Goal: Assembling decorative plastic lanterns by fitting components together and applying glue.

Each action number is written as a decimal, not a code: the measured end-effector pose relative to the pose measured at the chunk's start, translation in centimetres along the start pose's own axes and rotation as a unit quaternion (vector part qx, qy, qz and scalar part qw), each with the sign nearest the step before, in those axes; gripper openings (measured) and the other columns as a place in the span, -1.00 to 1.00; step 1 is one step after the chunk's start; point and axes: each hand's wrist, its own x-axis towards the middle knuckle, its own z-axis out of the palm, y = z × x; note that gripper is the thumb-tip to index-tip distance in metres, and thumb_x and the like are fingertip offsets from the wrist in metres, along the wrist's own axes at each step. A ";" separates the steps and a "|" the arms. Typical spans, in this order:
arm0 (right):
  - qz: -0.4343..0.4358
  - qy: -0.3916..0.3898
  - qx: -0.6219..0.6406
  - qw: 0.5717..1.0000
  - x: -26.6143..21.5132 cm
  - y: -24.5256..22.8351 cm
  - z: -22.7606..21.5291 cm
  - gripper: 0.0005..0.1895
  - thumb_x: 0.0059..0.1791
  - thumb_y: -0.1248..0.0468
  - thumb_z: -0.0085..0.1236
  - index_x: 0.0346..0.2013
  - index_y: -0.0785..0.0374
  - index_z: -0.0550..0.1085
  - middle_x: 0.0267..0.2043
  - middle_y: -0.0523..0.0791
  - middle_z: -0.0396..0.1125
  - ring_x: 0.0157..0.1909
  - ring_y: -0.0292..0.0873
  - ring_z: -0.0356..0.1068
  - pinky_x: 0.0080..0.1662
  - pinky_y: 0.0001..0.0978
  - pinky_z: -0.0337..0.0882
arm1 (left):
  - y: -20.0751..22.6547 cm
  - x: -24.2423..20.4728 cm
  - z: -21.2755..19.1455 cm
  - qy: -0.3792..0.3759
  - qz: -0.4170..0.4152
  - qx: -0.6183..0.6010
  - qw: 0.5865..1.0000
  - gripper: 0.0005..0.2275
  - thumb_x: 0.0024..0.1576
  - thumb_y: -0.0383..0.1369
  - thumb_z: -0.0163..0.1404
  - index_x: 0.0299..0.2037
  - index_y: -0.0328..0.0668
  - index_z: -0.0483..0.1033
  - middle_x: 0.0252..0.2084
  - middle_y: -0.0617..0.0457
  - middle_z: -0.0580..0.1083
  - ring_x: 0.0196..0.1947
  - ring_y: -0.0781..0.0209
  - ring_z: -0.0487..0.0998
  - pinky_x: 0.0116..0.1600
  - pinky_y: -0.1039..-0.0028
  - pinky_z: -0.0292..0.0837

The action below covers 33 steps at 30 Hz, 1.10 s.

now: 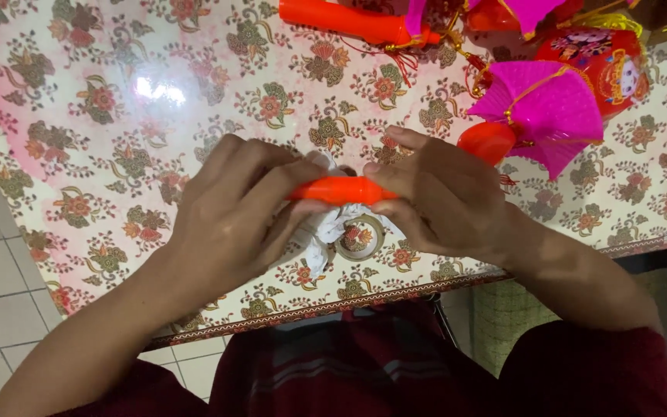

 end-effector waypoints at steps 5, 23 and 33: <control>-0.015 0.014 0.006 1.000 -0.7 0.4 0.3 -0.74 0.11 0.36 0.12 0.03 0.48 0.39 -0.08 0.13 0.41 -0.07 0.08 0.50 0.10 0.08 0.65 | 0.3 0.3 -0.7 -0.055 -0.032 -0.043 0.997 -0.74 0.32 -0.34 0.02 0.09 -0.37 0.44 -0.21 -0.15 0.52 -0.45 0.18 0.49 -0.49 0.47 0.43; 0.041 -0.035 0.061 0.997 -0.8 -0.1 0.5 -0.69 0.09 0.41 0.18 0.07 0.42 0.32 0.00 0.13 0.40 -0.01 0.09 0.50 0.19 0.14 0.55 | 0.4 -0.1 0.4 -0.060 -0.055 -0.007 0.997 -0.75 0.36 -0.31 -0.14 0.03 -0.33 0.52 -0.27 -0.09 0.57 -0.41 0.03 0.57 -0.53 0.32 0.41; 0.033 -0.005 0.012 0.999 -1.5 0.2 1.0 -0.70 0.14 0.26 0.08 0.02 0.47 0.36 -0.25 0.14 0.45 -0.25 0.07 0.55 -0.05 0.09 0.68 | 0.7 0.0 0.4 0.017 0.008 0.040 0.999 -0.76 0.25 -0.39 0.25 -0.02 -0.33 0.47 -0.17 -0.10 0.48 -0.29 0.12 0.47 -0.25 0.44 0.38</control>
